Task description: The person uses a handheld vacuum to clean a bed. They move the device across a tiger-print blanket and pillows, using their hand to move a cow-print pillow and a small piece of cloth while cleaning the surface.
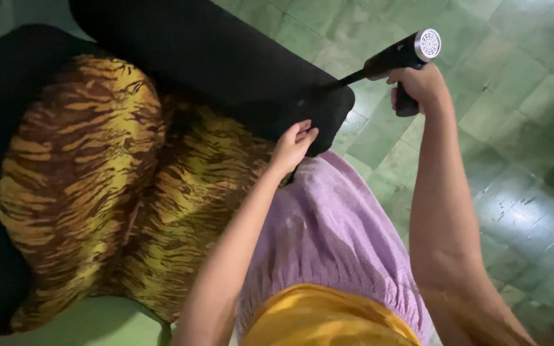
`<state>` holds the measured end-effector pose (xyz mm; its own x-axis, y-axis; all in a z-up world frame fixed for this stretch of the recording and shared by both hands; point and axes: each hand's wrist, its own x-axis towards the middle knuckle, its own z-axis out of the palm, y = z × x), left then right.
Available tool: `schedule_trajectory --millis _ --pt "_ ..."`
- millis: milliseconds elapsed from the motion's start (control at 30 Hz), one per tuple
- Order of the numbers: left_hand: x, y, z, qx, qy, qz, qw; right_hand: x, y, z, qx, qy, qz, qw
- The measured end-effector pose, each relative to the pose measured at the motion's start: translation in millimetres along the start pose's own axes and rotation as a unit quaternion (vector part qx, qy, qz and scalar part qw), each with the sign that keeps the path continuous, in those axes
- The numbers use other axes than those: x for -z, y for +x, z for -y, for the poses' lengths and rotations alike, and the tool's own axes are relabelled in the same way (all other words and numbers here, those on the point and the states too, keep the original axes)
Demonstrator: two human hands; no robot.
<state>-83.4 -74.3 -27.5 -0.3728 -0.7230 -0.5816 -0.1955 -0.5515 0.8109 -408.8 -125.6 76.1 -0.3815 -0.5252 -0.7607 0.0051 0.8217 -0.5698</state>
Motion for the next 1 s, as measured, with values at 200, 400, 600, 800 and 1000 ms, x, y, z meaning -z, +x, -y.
schedule_trajectory --millis 200,400,600,800,1000 --pt "16 -1 7 -0.014 -0.033 -0.029 0.999 -15 18 13 -0.013 0.029 0.036 0.999" --pt "32 -10 -14 0.0 -0.043 -0.057 0.997 -50 -29 -2 0.126 -0.106 0.01 0.986" --pt "40 -14 -22 -0.005 -0.048 -0.088 0.995 -109 -57 1 0.194 -0.119 -0.034 0.973" --pt "48 -14 -18 -0.002 -0.052 -0.134 0.99 -126 -67 -2 0.187 -0.146 0.019 0.971" --pt "56 -20 -29 0.008 -0.071 -0.142 0.987 -176 -21 -10 0.275 -0.204 0.039 0.939"
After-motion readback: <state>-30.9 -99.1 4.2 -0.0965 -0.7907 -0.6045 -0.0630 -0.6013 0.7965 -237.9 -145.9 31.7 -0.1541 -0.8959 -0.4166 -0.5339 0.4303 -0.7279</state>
